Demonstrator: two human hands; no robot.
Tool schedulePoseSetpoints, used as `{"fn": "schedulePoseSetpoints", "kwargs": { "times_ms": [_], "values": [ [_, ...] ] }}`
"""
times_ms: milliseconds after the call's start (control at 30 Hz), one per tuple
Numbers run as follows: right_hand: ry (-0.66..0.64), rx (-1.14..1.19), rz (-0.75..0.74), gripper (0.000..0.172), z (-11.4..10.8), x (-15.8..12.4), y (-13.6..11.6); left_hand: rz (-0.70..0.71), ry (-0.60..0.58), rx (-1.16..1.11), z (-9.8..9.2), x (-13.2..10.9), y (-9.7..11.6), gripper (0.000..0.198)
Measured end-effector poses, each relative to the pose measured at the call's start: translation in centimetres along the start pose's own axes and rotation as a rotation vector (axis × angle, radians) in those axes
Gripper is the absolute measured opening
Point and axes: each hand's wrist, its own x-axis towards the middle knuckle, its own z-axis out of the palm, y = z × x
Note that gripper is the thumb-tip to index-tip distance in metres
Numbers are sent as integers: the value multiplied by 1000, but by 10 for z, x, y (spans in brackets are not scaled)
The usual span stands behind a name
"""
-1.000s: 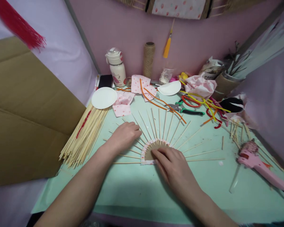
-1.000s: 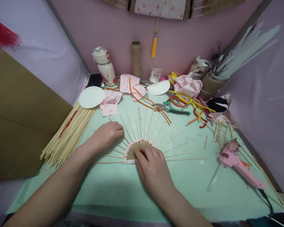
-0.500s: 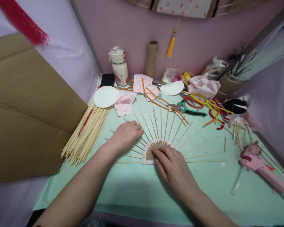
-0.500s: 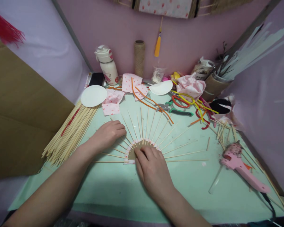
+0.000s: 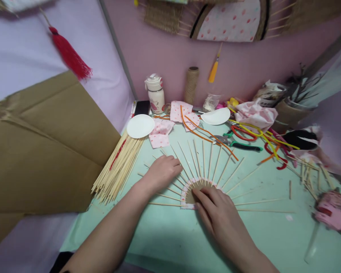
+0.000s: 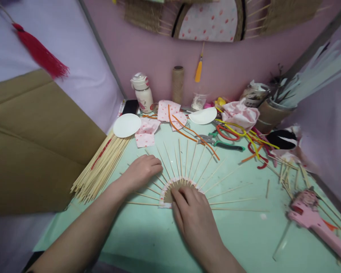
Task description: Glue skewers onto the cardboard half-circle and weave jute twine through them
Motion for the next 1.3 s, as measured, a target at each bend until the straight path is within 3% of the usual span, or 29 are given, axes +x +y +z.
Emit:
{"fn": "schedulePoseSetpoints", "kwargs": {
  "times_ms": [1300],
  "values": [
    [-45, -52, 36, 29, 2, 0, -4, 21, 39, -42, 7, 2, -2, 13]
  ]
}}
